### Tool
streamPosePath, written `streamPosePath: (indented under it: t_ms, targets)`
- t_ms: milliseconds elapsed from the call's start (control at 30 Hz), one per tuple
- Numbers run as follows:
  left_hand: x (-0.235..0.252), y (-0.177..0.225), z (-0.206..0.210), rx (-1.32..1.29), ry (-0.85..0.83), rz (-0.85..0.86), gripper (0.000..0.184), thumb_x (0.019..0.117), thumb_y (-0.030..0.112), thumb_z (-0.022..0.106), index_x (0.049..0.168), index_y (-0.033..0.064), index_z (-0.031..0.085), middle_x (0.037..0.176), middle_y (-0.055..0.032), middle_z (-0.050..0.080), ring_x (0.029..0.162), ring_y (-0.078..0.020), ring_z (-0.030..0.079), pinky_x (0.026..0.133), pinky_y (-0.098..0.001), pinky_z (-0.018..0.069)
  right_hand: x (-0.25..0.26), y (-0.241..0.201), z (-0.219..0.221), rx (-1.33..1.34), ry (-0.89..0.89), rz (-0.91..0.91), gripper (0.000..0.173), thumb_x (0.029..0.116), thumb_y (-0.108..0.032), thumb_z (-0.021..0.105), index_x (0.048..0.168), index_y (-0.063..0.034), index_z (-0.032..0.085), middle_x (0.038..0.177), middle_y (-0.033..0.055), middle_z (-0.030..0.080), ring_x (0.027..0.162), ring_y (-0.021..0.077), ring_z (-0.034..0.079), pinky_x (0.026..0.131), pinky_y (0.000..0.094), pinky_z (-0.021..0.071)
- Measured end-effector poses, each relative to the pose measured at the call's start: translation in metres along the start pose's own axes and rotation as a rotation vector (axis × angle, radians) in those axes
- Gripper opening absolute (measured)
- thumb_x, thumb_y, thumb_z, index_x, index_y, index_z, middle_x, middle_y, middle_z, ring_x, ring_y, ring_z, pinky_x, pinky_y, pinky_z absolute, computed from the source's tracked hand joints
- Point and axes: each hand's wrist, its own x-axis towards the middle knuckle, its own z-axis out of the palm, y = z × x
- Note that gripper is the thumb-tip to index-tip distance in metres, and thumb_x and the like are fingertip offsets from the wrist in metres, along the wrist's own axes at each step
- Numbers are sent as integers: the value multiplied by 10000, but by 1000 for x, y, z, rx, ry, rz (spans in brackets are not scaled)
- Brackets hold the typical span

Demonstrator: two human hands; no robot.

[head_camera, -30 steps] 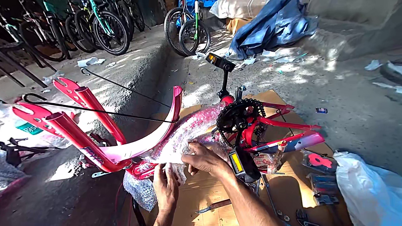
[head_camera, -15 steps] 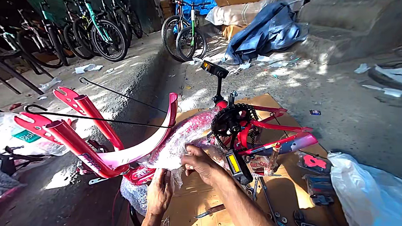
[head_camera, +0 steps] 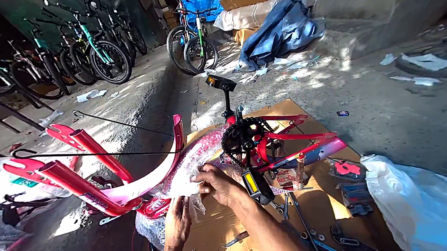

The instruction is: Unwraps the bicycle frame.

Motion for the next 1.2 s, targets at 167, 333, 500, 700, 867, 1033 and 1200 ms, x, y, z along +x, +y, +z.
streamPosePath:
  t_ms: [167, 333, 500, 700, 867, 1033, 1200]
  targets:
    - [0, 6, -13, 21, -77, -83, 398, 1059, 379, 453, 1107, 70, 699, 1039, -93, 684, 824, -168, 682, 702, -413, 592, -9, 14, 1, -419, 102, -215, 416, 929, -115, 590, 1338, -82, 528, 1023, 119, 657, 741, 190, 662, 615, 356, 572]
    - [-1, 4, -9, 71, 21, -29, 333, 1045, 344, 504, 1078, 78, 701, 949, -68, 678, 716, -137, 631, 667, -364, 557, -9, 13, 4, -1199, 298, -373, 339, 972, -181, 523, 1293, -85, 573, 1106, 127, 675, 952, 282, 695, 792, 503, 567]
    - [-10, 0, -8, 21, 118, 6, 363, 1031, 383, 534, 1057, 52, 682, 773, -41, 602, 519, -110, 531, 491, -321, 507, -9, 8, -6, -1262, 249, -364, 326, 997, -225, 496, 1286, -98, 576, 1092, 115, 685, 961, 271, 696, 789, 501, 560]
    - [0, -14, -29, -244, -73, 33, 336, 999, 343, 534, 933, 65, 709, 889, -15, 677, 745, -85, 678, 664, -277, 609, -5, -17, -5, -1271, 62, -177, 311, 992, -261, 559, 1217, -59, 635, 1047, 158, 682, 950, 298, 677, 823, 538, 533]
    - [-10, -24, -18, -457, -33, -13, 317, 1015, 310, 520, 942, 50, 687, 931, -28, 643, 762, -123, 682, 644, -309, 630, -2, 3, -14, -577, -37, -117, 366, 999, -129, 506, 1362, -78, 500, 867, 103, 633, 594, 154, 623, 609, 327, 577]
    - [-15, -24, -11, -717, 49, -145, 201, 947, 200, 525, 902, 96, 691, 928, 15, 673, 739, -104, 678, 626, -302, 615, 4, 7, -15, -442, -69, -145, 324, 1005, -111, 451, 1324, -71, 491, 822, 74, 581, 561, 128, 576, 582, 304, 553]
    - [-15, -18, -15, -765, 99, -259, 149, 895, 166, 544, 907, 92, 672, 946, 21, 691, 790, -91, 686, 633, -302, 608, 2, 9, -10, -729, -24, -141, 542, 1010, -214, 469, 1545, -142, 430, 1251, 166, 622, 778, 193, 625, 692, 396, 539]
